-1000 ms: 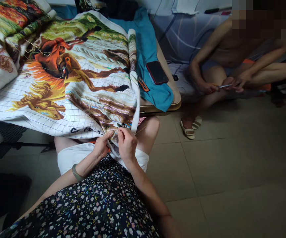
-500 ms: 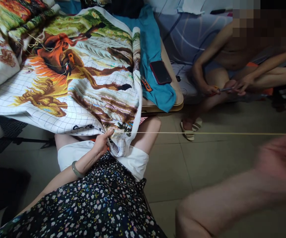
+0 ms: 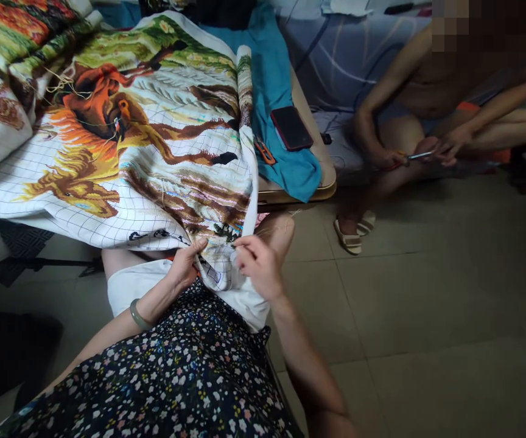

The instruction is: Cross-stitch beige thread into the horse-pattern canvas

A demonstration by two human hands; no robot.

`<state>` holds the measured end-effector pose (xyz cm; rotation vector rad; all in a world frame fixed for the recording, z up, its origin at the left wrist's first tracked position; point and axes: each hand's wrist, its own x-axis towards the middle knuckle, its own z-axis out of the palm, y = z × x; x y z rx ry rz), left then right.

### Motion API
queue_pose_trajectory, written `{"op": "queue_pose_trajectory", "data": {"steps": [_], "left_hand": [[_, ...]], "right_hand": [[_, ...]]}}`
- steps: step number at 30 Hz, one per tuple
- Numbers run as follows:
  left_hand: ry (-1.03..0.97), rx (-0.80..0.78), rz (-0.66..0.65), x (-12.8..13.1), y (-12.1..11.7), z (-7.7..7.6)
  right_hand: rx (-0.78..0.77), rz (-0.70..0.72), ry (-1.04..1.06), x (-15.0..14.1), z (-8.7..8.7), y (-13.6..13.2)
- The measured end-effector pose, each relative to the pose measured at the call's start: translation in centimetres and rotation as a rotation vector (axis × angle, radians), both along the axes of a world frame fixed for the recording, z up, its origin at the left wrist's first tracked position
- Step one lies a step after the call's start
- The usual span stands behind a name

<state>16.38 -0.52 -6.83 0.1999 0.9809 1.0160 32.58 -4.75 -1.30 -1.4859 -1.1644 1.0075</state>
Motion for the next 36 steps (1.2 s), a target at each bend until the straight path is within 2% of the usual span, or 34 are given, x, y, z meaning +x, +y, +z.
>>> {"op": "queue_pose_trajectory", "data": {"steps": [2, 5, 20, 27, 29, 33, 36], "left_hand": [[-0.002, 0.006, -0.011, -0.1, 0.0, 0.1], [0.005, 0.002, -0.016, -0.1, 0.0, 0.2], [0.018, -0.005, -0.016, -0.1, 0.0, 0.0], [0.037, -0.027, 0.005, 0.1, 0.1, 0.0], [0.028, -0.021, -0.001, 0.1, 0.1, 0.0], [0.038, -0.007, -0.041, 0.0, 0.2, 0.0], [0.072, -0.017, -0.038, 0.0, 0.3, 0.0]], "right_hand": [[-0.040, 0.093, -0.102, -2.8, -1.7, 0.4], [-0.022, 0.108, -0.272, -4.1, -2.8, 0.7], [0.052, 0.089, -0.452, -4.1, -2.2, 1.2], [0.029, -0.001, -0.610, -5.1, -1.9, 1.1], [-0.013, -0.016, -0.537, -5.5, -2.1, 1.0], [-0.145, -0.015, -0.169, -6.0, -2.9, 0.7], [-0.151, -0.037, -0.017, -6.0, -3.5, 0.6]]}}
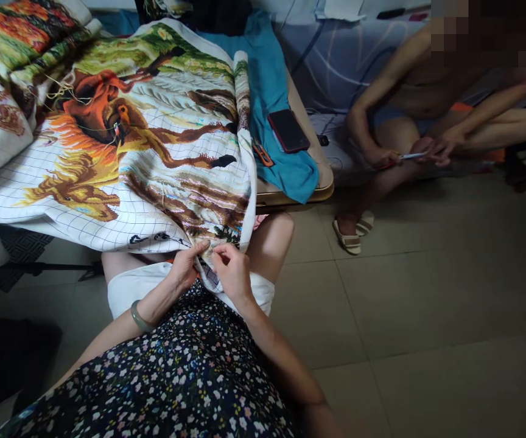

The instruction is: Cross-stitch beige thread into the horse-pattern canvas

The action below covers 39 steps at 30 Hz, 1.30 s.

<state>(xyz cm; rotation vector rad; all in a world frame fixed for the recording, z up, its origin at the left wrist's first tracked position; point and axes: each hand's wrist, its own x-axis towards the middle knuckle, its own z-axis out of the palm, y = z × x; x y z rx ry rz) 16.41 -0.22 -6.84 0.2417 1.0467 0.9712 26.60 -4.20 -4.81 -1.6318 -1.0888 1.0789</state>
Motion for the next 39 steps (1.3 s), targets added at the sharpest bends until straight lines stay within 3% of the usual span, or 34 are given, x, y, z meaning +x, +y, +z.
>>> {"op": "queue_pose_trajectory", "data": {"steps": [10, 26, 34, 39], "left_hand": [[0.036, 0.007, 0.008, 0.1, 0.1, 0.0], [0.072, -0.001, 0.046, 0.4, 0.2, 0.0], [0.000, 0.052, 0.033, 0.3, -0.2, -0.3], [-0.024, 0.044, 0.016, 0.2, -0.4, -0.4]], "right_hand": [[-0.027, -0.065, 0.139, -0.3, -0.5, 0.1], [0.043, -0.112, 0.104, -0.7, -1.3, 0.1], [-0.030, -0.146, 0.227, -0.8, -0.8, 0.0], [0.010, -0.177, 0.174, -0.6, -0.3, 0.5]]}}
